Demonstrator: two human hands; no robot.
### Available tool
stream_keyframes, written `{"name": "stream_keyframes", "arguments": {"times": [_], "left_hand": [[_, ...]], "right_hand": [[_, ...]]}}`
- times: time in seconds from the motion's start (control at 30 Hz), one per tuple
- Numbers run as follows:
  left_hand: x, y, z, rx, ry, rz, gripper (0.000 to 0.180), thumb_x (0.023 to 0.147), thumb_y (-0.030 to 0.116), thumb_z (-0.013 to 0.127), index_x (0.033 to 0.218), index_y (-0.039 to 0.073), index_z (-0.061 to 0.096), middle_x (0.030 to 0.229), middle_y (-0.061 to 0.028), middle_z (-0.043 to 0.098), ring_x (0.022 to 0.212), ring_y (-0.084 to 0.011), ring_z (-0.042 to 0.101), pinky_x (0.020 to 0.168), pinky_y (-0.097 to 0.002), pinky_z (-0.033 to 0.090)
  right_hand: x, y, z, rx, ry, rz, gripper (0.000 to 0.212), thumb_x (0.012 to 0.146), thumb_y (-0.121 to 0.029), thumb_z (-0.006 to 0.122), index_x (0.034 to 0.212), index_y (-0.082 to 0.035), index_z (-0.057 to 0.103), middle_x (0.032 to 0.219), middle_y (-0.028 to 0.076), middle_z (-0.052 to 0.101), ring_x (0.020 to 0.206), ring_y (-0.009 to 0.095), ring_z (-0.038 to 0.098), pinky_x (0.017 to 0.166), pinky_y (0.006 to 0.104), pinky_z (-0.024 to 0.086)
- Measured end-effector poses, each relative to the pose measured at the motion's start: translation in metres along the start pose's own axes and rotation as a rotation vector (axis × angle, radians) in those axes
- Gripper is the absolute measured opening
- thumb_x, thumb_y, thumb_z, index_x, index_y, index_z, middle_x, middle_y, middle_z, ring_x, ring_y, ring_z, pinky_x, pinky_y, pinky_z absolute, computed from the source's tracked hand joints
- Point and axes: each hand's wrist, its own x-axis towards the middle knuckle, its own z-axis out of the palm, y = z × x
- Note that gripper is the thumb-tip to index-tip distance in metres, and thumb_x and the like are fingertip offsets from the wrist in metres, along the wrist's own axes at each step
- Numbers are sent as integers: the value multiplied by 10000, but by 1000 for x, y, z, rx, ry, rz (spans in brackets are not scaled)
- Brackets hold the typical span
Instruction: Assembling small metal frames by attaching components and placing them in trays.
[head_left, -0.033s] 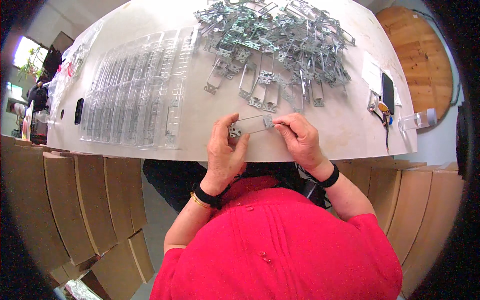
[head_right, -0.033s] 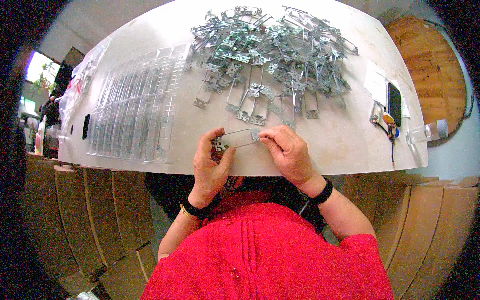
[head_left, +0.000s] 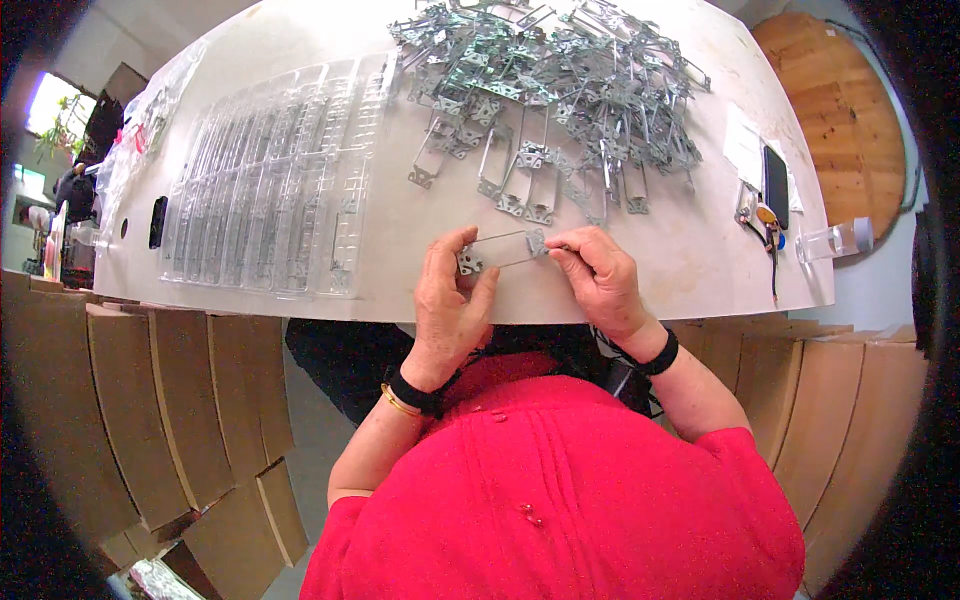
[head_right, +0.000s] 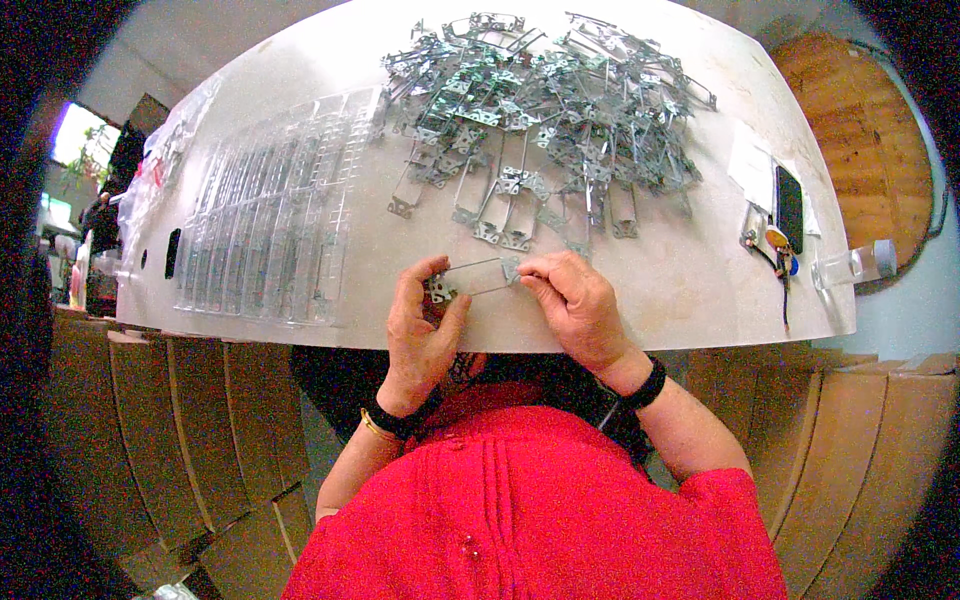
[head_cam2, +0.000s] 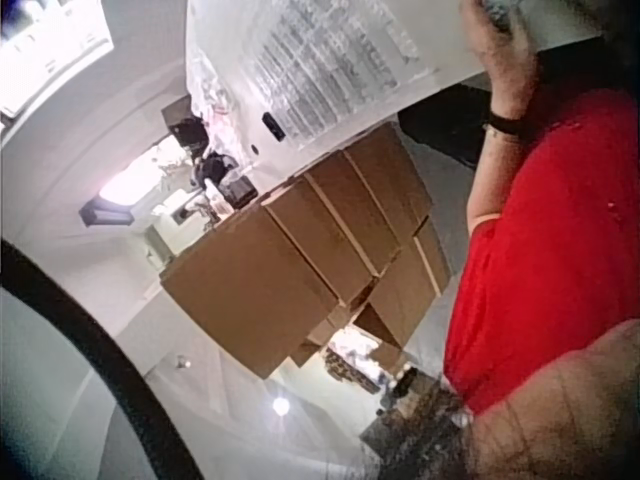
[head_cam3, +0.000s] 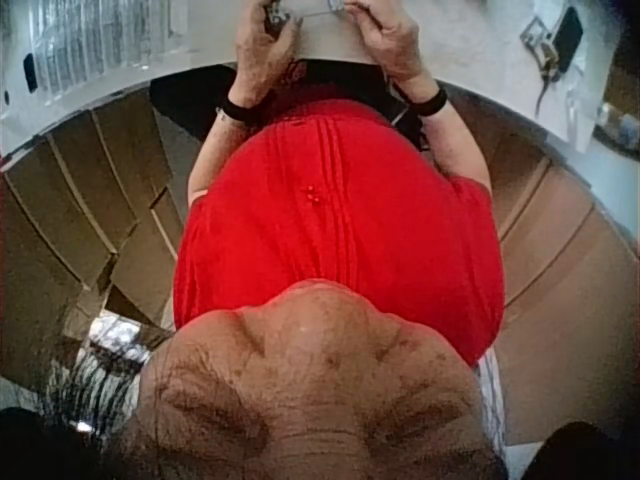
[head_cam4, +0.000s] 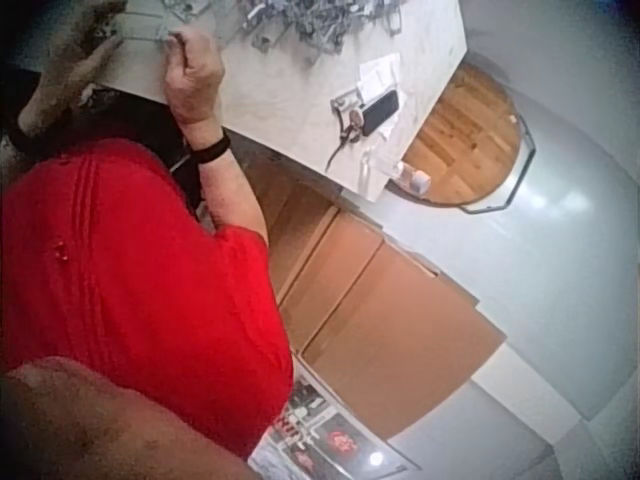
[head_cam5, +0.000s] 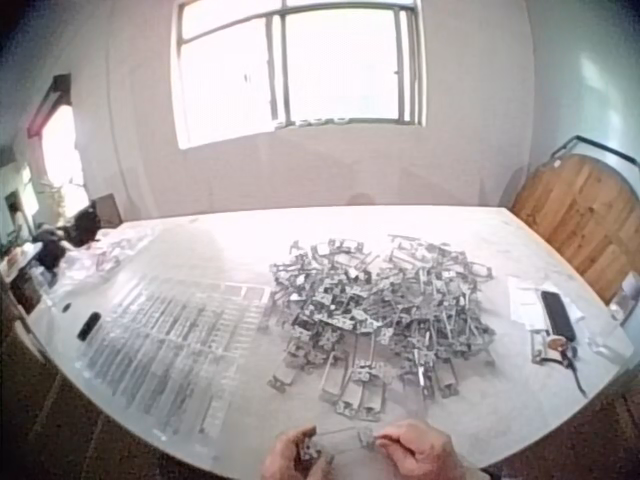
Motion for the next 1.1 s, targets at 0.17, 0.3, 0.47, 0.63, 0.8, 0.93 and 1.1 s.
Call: {"name": "stream_keyframes", "arguments": {"times": [0.17,0.3,0.47,0.63,0.8,0.93,1.1], "left_hand": [[0,3,-1,20,11,-27,526,916,18,738,1400,23,534,1293,-133,609,1083,-201,634,888,-329,555],[-1,-2,-1,-21,11,-35,543,911,13,739,1408,17,519,1296,-155,598,1131,-218,628,918,-333,547],[0,-2,0,12,23,-11,547,905,5,740,1405,13,520,1283,-147,599,1117,-214,629,906,-326,550],[0,0,-1,0,15,-54,547,898,6,748,1398,13,527,1270,-134,599,1071,-196,632,870,-317,554],[1,-1,0,27,34,13,540,898,8,752,1391,10,532,1260,-125,601,1031,-174,632,843,-297,549],[0,0,0,-12,20,-26,532,901,13,751,1387,8,535,1256,-122,600,1027,-170,628,846,-299,549],[0,-1,-1,10,22,3,526,904,17,750,1385,7,537,1240,-119,607,1021,-166,626,844,-299,549]], "right_hand": [[1,-1,0,-1,-11,-41,182,910,11,717,1083,-46,719,1003,131,720,918,315,710,812,383,568],[1,0,0,14,-27,-56,186,900,14,725,1078,-43,718,1012,130,719,919,317,710,820,385,570],[-1,-2,1,46,-22,14,165,899,-2,739,1056,-42,713,995,127,713,908,313,707,804,381,566],[-1,-2,0,-17,-11,32,130,904,-34,754,1025,-43,706,966,122,706,878,312,698,776,382,558],[0,0,2,-8,25,-20,113,903,-33,748,1009,-45,708,948,118,707,867,315,696,773,388,557],[1,-3,1,-25,17,33,105,899,-28,744,998,-44,713,939,117,708,861,312,695,769,388,558],[1,-3,1,-26,20,13,97,904,-66,761,981,-43,706,926,116,700,847,310,689,747,390,546]]}}
